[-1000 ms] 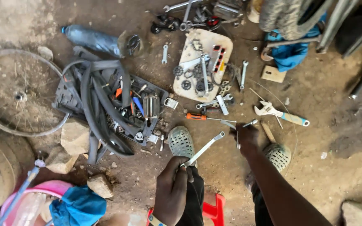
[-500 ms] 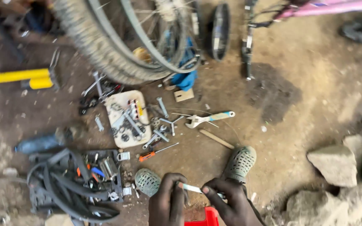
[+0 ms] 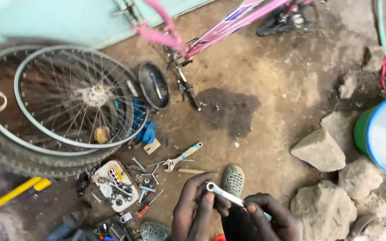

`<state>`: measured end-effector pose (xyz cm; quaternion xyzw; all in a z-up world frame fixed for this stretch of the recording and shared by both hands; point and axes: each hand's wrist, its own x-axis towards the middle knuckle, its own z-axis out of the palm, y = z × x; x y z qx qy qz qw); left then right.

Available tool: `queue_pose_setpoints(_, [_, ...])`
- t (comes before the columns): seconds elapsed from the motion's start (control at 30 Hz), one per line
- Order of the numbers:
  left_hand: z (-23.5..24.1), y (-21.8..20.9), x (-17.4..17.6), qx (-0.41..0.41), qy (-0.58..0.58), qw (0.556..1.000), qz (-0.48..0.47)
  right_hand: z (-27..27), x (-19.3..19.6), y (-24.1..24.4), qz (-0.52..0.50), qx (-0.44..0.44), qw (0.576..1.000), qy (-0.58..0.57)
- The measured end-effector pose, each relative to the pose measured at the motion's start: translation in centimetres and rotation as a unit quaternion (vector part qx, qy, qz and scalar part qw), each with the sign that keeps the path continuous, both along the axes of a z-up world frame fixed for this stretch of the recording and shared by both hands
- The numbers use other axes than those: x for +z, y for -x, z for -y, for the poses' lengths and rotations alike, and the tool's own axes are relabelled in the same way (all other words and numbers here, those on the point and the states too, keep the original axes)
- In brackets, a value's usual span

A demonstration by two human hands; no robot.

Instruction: The person selects a screwdriver and a wrench from a pile of tools on the ground. They then use the wrench to loosen and remove a bolt from the rear derailleur of a pink bicycle, detaching the component from the frame.

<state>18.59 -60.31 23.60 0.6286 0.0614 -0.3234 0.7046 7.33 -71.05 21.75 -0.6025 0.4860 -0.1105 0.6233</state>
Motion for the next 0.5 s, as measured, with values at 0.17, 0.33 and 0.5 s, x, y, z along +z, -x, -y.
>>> queue_pose_setpoints(0.17, [10.2, 0.9, 1.1, -0.007, -0.017, 0.999, 0.032, 9.1, 1.2, 2.1, -0.018, -0.010, 0.984, 0.178])
queue_pose_setpoints(0.33, [17.3, 0.6, 3.0, -0.056, -0.083, 0.995, 0.003, 15.5, 3.3, 3.0, 0.134, -0.203, 0.970, -0.013])
queue_pose_setpoints(0.5, [23.1, 0.3, 4.6, -0.016, -0.076, 0.993, -0.089, 20.1, 4.5, 2.6, 0.136, -0.242, 0.958, -0.074])
